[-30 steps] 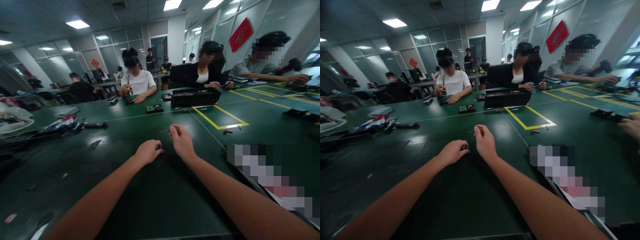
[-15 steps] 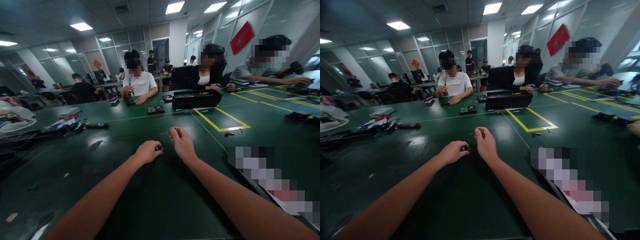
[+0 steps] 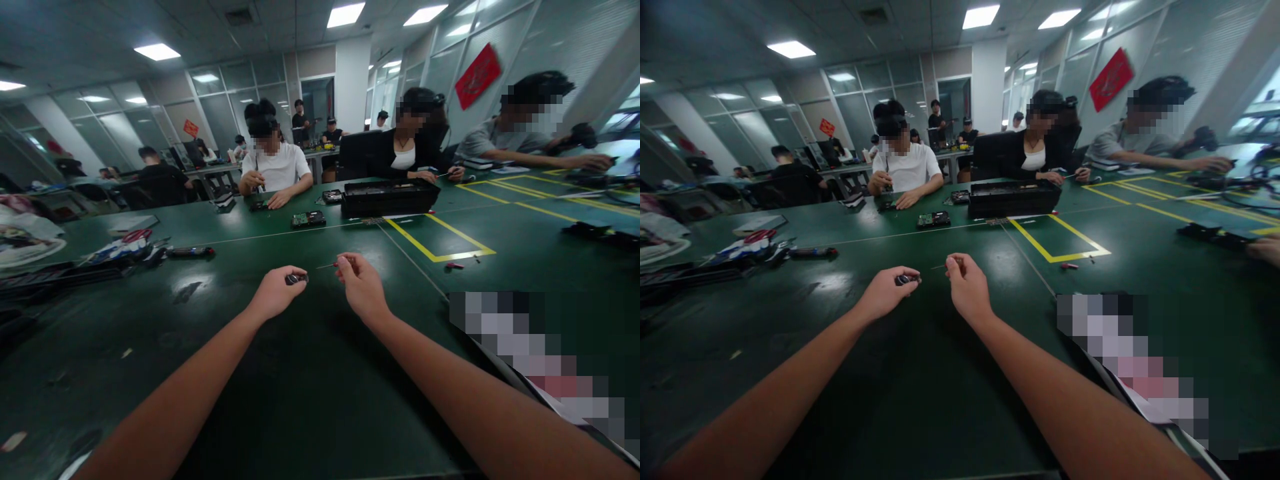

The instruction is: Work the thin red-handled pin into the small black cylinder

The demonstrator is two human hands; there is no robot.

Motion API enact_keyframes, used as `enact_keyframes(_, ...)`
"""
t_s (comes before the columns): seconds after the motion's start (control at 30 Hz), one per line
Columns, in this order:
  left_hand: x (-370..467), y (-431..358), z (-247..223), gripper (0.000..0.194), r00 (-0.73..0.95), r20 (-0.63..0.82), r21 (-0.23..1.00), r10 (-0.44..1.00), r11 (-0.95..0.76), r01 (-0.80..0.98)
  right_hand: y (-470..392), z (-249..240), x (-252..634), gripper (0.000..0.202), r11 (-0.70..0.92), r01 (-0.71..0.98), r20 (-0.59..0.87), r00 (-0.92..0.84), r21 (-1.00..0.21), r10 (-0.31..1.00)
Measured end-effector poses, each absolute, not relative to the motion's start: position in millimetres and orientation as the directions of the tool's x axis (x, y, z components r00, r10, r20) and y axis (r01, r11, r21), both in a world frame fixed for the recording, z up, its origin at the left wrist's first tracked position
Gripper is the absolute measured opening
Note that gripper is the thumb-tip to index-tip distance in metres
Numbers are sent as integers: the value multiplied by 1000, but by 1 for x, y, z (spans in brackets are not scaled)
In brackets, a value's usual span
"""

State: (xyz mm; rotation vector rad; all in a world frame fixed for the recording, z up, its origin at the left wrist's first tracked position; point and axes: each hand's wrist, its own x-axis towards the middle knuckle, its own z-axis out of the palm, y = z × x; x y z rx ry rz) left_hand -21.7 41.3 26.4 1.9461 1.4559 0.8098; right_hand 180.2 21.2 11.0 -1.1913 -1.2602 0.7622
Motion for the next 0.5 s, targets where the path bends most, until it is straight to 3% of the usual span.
enact_keyframes(0.2, -66, 45, 32, 37, 41, -17, 985, 999, 10, 171, 22, 9, 181, 32, 268, 163, 298, 194, -949, 935)
enact_keyframes(0.37, -115, 37, 44, 26, -119, -124, 970, 985, 95, -223, 20, 12, 182, 32, 246, 167, 276, 193, -955, 942)
enact_keyframes(0.5, -164, 20, 56, 12, -315, -191, 928, 929, 67, -365, 21, 11, 182, 32, 238, 161, 267, 196, -958, 943)
